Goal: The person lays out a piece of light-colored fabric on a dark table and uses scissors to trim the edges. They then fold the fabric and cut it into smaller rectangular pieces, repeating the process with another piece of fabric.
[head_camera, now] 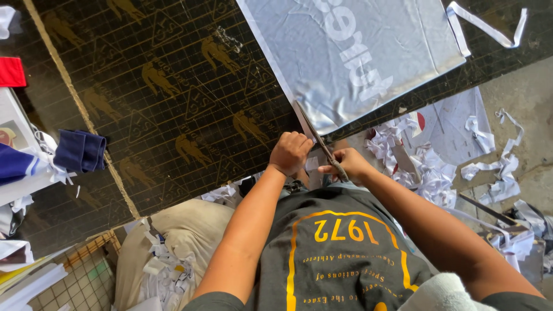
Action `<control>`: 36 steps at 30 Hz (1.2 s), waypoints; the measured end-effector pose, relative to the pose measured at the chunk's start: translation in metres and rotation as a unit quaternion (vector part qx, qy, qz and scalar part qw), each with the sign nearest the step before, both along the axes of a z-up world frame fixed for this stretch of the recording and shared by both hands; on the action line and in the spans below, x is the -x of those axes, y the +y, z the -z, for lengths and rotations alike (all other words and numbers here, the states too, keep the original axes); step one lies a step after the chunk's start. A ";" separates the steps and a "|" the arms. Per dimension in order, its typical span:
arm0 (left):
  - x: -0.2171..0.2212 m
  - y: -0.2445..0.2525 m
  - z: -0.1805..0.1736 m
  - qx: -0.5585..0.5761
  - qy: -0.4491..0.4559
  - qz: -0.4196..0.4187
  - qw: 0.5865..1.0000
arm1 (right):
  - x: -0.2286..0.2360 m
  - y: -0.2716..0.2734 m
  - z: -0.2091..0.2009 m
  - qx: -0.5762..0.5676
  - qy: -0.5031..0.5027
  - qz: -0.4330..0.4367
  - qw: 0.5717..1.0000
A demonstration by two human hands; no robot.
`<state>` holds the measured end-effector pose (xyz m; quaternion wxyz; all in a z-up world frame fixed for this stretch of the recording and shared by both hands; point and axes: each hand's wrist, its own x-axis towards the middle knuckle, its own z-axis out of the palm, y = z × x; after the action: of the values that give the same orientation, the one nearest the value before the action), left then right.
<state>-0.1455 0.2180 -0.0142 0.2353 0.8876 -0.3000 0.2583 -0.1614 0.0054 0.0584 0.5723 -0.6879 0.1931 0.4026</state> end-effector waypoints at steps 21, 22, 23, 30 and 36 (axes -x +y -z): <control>0.002 0.004 -0.013 -0.001 0.050 0.011 0.999 | -0.098 0.045 0.021 -0.050 0.015 0.033 0.998; 0.001 0.004 -0.016 -0.003 0.048 0.009 0.999 | -0.106 0.052 0.017 -0.052 0.014 0.031 0.998; 0.001 0.003 -0.019 -0.016 0.068 0.007 0.998 | -0.114 0.058 0.012 -0.056 0.013 0.033 0.998; -0.002 0.002 -0.017 0.021 0.073 0.006 0.997 | -0.127 0.070 0.014 -0.040 0.003 0.021 0.999; -0.006 0.000 -0.019 0.024 0.076 0.012 0.997 | -0.157 0.085 0.024 -0.075 0.031 0.056 0.995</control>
<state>-0.1397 0.2180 0.0047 0.2819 0.8951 -0.2856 0.1941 -0.0041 0.0908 0.0341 0.6380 -0.6181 0.2179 0.4043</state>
